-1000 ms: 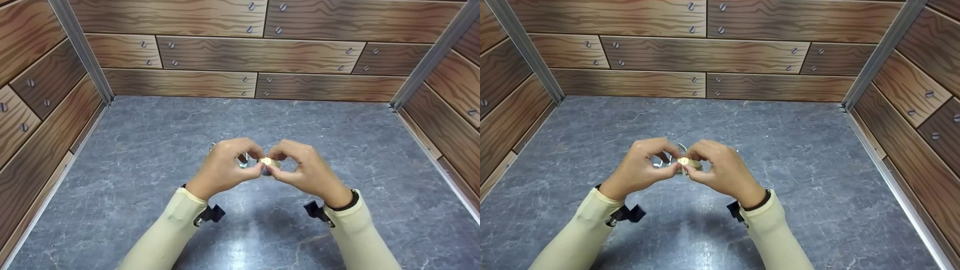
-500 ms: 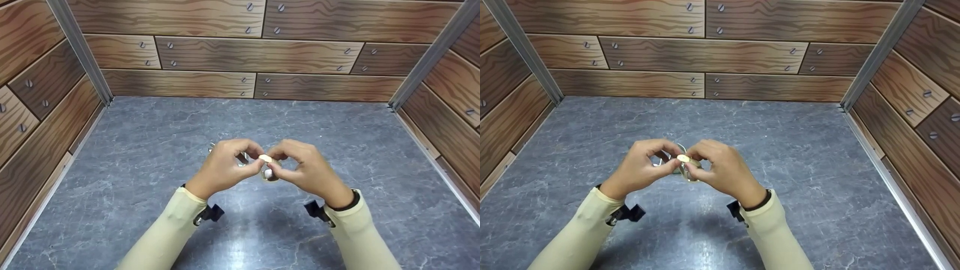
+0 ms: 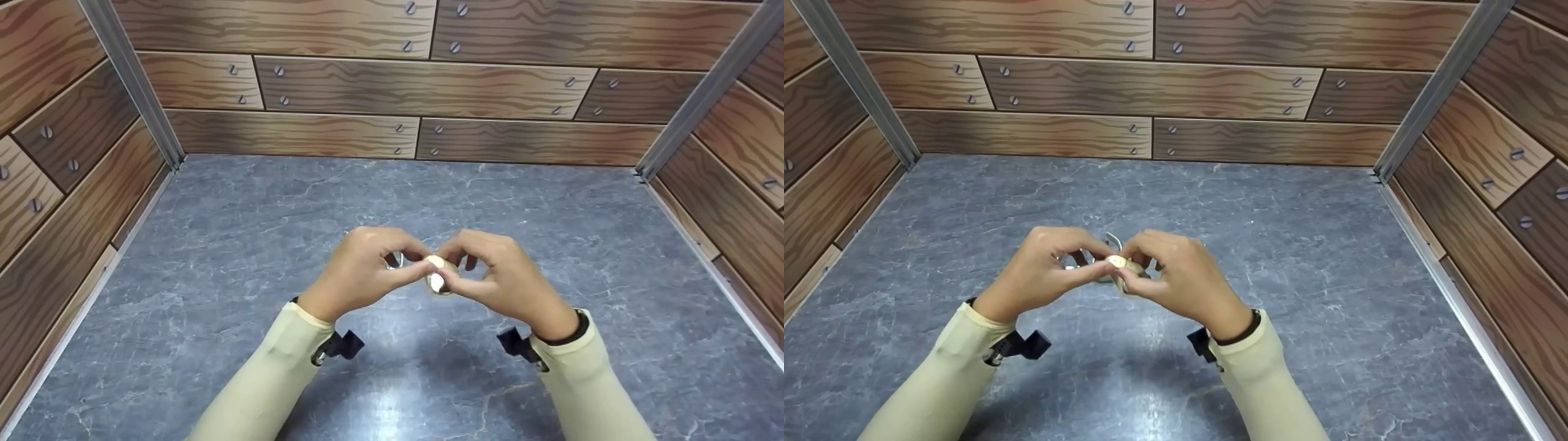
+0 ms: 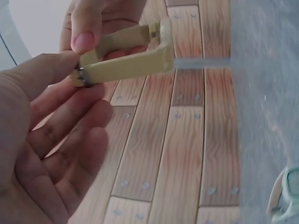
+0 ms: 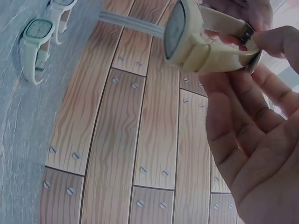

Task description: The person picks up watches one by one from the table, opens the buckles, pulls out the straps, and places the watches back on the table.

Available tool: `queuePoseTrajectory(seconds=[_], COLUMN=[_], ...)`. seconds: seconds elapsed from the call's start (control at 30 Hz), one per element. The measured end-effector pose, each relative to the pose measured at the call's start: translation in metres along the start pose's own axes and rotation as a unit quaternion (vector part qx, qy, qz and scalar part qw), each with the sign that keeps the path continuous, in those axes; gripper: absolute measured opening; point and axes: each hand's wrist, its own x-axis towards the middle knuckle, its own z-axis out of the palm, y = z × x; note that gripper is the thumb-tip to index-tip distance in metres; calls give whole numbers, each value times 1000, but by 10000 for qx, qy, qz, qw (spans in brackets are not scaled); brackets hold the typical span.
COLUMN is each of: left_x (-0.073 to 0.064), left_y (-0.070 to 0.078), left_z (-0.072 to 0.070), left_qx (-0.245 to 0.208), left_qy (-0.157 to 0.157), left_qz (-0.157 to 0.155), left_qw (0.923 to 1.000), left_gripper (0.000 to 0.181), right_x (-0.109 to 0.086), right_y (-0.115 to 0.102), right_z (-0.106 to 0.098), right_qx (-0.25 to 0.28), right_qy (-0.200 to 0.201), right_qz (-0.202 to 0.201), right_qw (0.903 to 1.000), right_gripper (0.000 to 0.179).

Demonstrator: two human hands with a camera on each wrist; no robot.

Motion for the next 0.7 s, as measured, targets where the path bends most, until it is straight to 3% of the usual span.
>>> queuePoseTrajectory(seconds=[0.27,0.4,0.57,0.7], left_x=[0,0,-1,-1], left_y=[-1,0,0,1], left_z=[3,2,-1,-1], left_qx=[-774,-887,62,950], left_qy=[339,303,-38,-283], left_qz=[-256,-333,14,401], left_qw=[9961,9950,10000,9943], left_gripper=[13,13,14,14], right_x=[0,1,-1,-2], right_y=[-1,-1,1,4], right_z=[0,-1,-1,-1], right_qx=[276,243,-235,-589], right_qy=[284,272,-37,-231], right_qz=[-247,-292,-216,-323], right_qw=[9989,9989,9995,9975], right_gripper=[23,21,12,2])
